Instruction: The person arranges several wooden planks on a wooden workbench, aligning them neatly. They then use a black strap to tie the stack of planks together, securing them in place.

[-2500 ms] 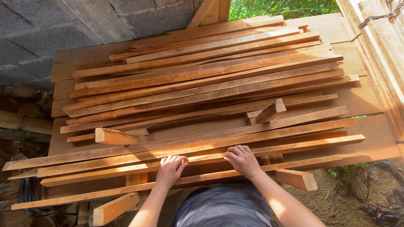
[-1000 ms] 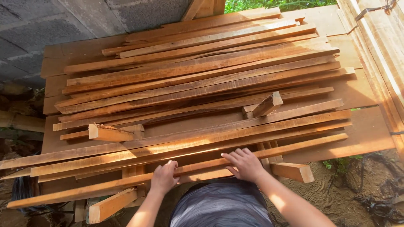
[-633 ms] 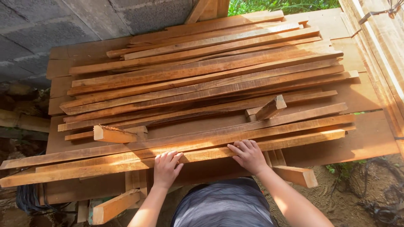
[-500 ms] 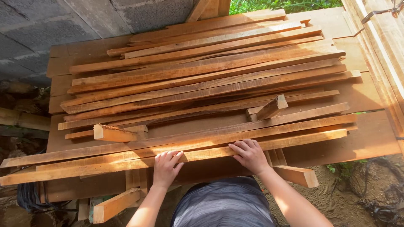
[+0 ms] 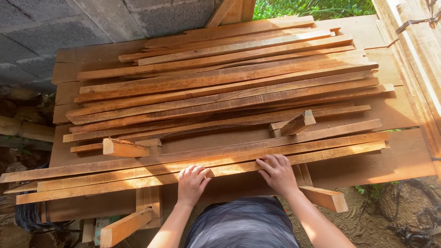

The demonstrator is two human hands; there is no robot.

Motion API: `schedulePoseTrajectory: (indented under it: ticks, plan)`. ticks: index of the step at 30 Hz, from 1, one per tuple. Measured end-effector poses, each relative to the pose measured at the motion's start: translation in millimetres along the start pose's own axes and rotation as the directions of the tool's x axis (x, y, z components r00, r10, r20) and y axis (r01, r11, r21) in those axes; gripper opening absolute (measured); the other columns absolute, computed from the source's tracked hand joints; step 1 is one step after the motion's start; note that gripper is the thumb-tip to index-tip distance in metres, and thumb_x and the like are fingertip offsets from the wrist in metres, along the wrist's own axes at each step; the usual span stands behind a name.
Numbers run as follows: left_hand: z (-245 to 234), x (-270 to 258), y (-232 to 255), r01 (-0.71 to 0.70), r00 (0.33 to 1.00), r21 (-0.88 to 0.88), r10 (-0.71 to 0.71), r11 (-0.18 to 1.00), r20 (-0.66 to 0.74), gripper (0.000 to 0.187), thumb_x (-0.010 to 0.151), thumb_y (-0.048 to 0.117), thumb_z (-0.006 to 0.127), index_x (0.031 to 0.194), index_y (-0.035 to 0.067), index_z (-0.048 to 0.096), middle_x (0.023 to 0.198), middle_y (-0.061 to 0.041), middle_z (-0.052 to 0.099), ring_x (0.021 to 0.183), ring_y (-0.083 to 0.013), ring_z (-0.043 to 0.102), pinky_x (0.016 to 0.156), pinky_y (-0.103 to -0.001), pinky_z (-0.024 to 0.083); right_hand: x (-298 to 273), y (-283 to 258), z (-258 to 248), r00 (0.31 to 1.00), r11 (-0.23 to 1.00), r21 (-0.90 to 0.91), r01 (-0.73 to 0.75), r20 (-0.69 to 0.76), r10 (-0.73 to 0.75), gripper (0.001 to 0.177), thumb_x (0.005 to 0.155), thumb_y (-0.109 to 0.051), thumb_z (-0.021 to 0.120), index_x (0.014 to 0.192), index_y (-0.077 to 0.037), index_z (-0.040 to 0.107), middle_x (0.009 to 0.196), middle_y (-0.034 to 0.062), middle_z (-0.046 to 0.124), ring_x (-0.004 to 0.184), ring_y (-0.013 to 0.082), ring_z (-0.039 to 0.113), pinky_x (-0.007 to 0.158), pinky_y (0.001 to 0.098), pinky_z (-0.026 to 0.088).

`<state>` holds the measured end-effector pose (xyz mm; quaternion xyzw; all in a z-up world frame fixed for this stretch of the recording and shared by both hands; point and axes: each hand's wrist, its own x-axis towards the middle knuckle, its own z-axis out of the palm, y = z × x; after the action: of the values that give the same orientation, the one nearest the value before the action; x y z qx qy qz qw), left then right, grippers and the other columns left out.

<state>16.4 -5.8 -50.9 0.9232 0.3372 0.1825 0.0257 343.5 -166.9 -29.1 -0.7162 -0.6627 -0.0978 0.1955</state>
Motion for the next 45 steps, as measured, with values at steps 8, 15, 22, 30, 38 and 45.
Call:
schedulePoseTrajectory:
  ticks: [8,15,22,30,38,45]
  plan:
    - [-6.4,12.4,10.9,0.024,0.996,0.055,-0.029,0.998,0.079,0.074,0.07,0.053,0.083,0.134,0.028,0.058,0.139,0.002,0.055,0.134,-0.0234,0.048,0.112,-0.046,0.038,8.6,0.6,-2.4,0.995,0.998,0.066,-0.016,0.101,0.009,0.037,0.074,-0.039,0.081,0.11,-0.035,0.074,0.106,-0.0089,0.064,0.103,0.0184,0.063,0.094,0.0383,0.05]
    - [-22.3,60.6,21.3,0.124,0.741,0.172,-0.207,0.977,0.639,0.122,0.073,0.058,0.087,0.165,0.026,0.012,0.172,0.001,0.01,0.157,-0.0291,0.009,0.127,-0.054,0.01,40.0,-15.7,-33.0,0.793,0.971,0.019,-0.239,0.581,0.184,0.046,0.082,-0.052,0.077,0.12,-0.029,0.07,0.118,-0.0035,0.062,0.112,0.0238,0.064,0.103,0.0426,0.047]
    - [-14.3,86.9,74.6,0.192,0.732,0.132,-0.232,0.972,0.64,0.124,0.073,0.054,0.089,0.164,0.02,0.012,0.172,-0.005,0.005,0.157,-0.0337,0.005,0.127,-0.06,0.004,110.5,31.8,-184.9,0.837,0.734,0.521,-0.436,0.535,0.117,0.052,0.087,-0.031,0.078,0.133,-0.012,0.065,0.123,0.0201,0.071,0.107,0.0458,0.069,0.092,0.0561,0.055]
    - [62.9,146.9,233.7,0.101,0.759,-0.011,-0.069,0.995,0.648,0.121,0.077,0.06,0.082,0.165,0.016,0.012,0.172,-0.009,0.008,0.156,-0.0363,0.008,0.123,-0.062,0.003,-38.3,236.0,-112.6,0.883,0.955,0.015,-0.295,0.387,0.267,0.058,0.081,-0.047,0.077,0.134,-0.029,0.063,0.132,-0.0067,0.064,0.128,0.0194,0.06,0.105,0.0398,0.05]
    - [121.2,160.7,293.3,0.149,0.833,0.191,-0.227,0.97,0.505,0.139,0.05,0.048,0.097,0.163,0.016,0.023,0.169,-0.004,0.021,0.153,-0.0367,0.02,0.122,-0.066,0.018,-118.0,340.3,-77.8,0.969,0.992,-0.057,-0.116,0.214,0.126,0.062,0.076,-0.044,0.081,0.133,-0.027,0.063,0.13,-0.0024,0.062,0.122,0.0256,0.057,0.106,0.0471,0.045]
    - [127.2,159.4,291.1,0.199,0.714,0.243,-0.31,0.949,0.627,0.142,0.059,0.04,0.098,0.166,0.017,0.008,0.172,-0.007,0.009,0.157,-0.0397,0.006,0.124,-0.067,0.006,-113.1,361.7,-82.4,0.991,0.999,-0.012,0.03,0.128,-0.028,0.054,0.068,-0.043,0.086,0.117,-0.027,0.072,0.116,-0.0036,0.065,0.109,0.024,0.06,0.096,0.0424,0.05]
